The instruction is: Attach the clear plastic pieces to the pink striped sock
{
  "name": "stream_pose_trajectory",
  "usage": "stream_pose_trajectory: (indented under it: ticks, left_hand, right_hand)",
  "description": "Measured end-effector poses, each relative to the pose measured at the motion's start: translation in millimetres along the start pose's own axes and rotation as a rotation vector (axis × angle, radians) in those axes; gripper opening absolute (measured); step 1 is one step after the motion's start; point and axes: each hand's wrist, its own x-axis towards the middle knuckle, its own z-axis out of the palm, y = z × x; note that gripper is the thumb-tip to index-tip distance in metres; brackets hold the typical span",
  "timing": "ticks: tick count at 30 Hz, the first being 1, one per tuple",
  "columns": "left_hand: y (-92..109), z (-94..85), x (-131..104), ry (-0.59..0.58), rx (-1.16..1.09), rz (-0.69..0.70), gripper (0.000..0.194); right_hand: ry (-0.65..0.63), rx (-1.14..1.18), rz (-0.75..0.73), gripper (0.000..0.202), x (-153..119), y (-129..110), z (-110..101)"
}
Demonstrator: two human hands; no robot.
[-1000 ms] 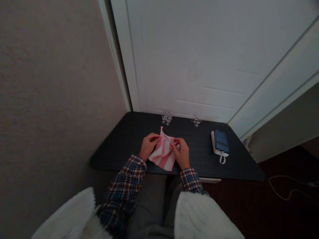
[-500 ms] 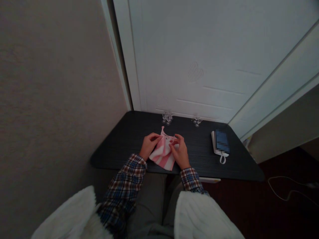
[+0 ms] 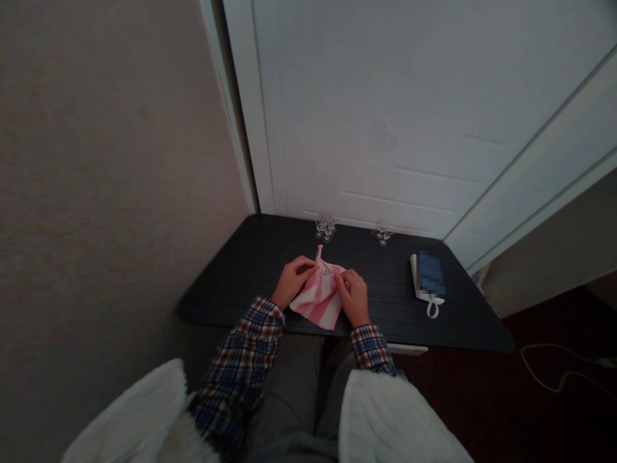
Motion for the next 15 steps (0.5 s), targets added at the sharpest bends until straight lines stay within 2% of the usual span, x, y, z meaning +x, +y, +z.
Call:
stream_pose_trajectory:
  ticks: [9, 15]
  left_hand:
    - [-5.2, 1.1, 0.5, 0.017, 0.027, -0.025, 0.021]
    - [-7.5, -0.3, 1.1, 0.05, 0.042, -0.035, 0.021]
  right_hand:
    - [-0.014, 0.013, -0.015, 0.031, -1.0, -0.5, 3.2]
    - [-0.023, -0.008, -0.01, 0.031, -0.3, 1.0, 6.2]
